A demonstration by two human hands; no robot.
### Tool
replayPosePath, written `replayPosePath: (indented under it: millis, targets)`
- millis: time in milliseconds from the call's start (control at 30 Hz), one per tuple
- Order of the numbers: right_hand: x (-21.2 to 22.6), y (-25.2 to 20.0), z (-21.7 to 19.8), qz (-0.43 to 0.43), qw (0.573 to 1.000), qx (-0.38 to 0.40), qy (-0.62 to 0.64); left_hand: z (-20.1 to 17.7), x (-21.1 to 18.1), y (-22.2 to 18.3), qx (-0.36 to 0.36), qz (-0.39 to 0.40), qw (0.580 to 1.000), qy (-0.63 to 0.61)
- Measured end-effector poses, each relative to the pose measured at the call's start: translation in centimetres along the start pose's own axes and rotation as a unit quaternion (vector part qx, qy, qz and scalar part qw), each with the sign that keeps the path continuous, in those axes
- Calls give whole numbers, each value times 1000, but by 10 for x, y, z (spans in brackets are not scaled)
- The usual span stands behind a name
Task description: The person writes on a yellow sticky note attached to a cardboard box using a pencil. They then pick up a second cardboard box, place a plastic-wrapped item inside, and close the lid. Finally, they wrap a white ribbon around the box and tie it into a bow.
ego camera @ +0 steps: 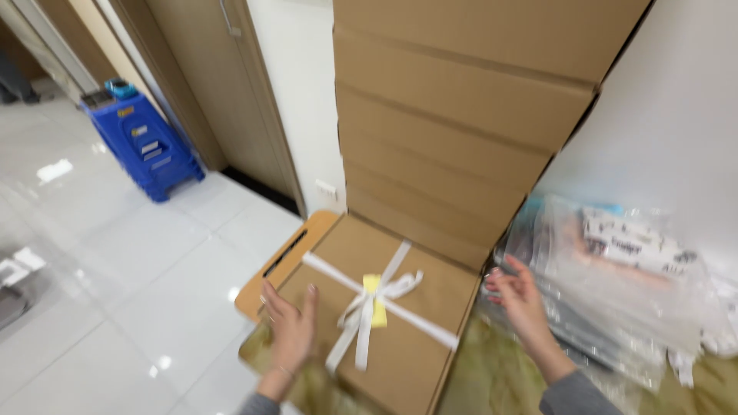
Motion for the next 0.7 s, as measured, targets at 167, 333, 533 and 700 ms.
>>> replayPosePath:
  millis: [167, 333, 533, 700]
  targets:
    - [197, 18, -5, -173, 984, -39, 25, -33, -189, 115, -18, 156, 986, 60]
    - [323, 46, -12, -244, 958, -131, -71, -42, -367, 175, 11, 231, 972, -47]
    - [391, 53, -7, -110, 967, -204, -109, -35, -444, 217, 126, 123, 965, -195]
    - [429, 48, 25, -221, 963, -110, -111, -19, -467, 234, 138, 214, 953, -165]
Point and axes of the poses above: each hand's wrist, its own y-axis towards the middle knuckle, its own z-axis out of the palm, x = y × z, the point moved 8 cm from there along y, towards the middle knuckle, and after that the axes turned 11 degrees about x, right-handed, at the moved point
